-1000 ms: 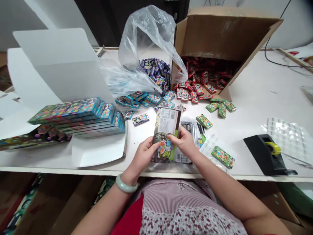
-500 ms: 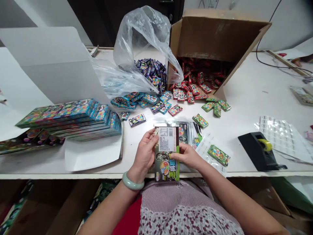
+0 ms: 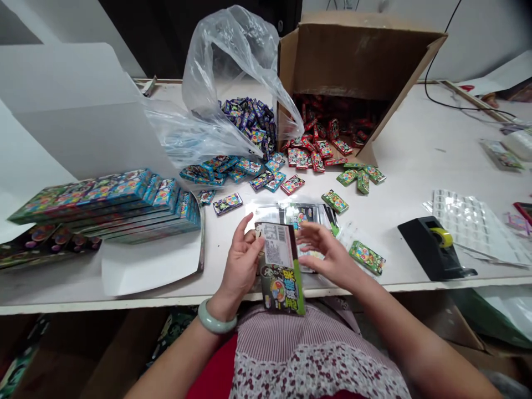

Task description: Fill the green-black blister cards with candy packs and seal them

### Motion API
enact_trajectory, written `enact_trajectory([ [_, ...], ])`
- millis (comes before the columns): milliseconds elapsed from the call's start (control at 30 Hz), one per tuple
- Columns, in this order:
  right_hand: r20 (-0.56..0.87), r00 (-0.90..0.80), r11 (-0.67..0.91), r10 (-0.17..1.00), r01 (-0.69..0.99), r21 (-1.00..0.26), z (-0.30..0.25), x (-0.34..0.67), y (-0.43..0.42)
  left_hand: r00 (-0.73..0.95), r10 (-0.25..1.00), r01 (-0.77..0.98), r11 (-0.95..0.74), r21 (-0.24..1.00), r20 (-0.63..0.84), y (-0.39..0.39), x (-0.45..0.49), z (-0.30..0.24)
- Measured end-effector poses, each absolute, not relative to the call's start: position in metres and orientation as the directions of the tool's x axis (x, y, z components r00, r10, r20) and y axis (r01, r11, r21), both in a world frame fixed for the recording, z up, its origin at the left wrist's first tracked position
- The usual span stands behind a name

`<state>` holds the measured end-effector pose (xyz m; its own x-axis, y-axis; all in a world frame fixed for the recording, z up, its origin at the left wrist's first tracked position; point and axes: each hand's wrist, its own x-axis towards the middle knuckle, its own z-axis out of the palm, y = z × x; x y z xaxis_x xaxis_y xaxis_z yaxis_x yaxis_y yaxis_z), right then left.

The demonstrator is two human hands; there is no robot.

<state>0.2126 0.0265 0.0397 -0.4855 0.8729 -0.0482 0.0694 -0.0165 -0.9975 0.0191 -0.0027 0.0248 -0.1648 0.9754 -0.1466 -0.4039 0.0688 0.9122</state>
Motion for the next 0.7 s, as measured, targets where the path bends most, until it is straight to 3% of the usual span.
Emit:
enact_trajectory([
  [133,0.093,-0.371,0.137,0.924,0.093,-0.986,0.053,0.207,0.030,-0.111,0.987,-0.400,0.063,0.915,-0.117,-0.004,0.015,0.027],
  [233,0.091,-0.384,0.157,0.919,0.143,-0.977,0.050,0.205,0.029,-0.018,0.995,-0.380,0.088,0.921,-0.103,-0.006,0.005,0.025],
  [367,0.029,-0.471,0.189,0.882,0.295,-0.937,0.049,0.215,0.035,0.109,0.990,-0.220,0.112,0.969,-0.090,-0.007,-0.004,0.026],
  [533,0.073,-0.523,0.287,0.849,0.342,-0.895,0.058,0.225,0.048,-0.070,0.996,0.046,-0.043,0.998,0.046,-0.002,0.007,0.038],
  [600,0.080,-0.490,0.233,0.868,0.260,-0.937,0.060,0.223,0.052,-0.116,0.990,0.059,-0.076,0.995,0.083,0.001,0.012,0.042],
  [700,-0.030,-0.440,0.003,0.898,0.075,-0.997,0.058,0.217,0.053,-0.112,0.993,-0.087,-0.049,0.995,0.039,0.003,0.015,0.044],
])
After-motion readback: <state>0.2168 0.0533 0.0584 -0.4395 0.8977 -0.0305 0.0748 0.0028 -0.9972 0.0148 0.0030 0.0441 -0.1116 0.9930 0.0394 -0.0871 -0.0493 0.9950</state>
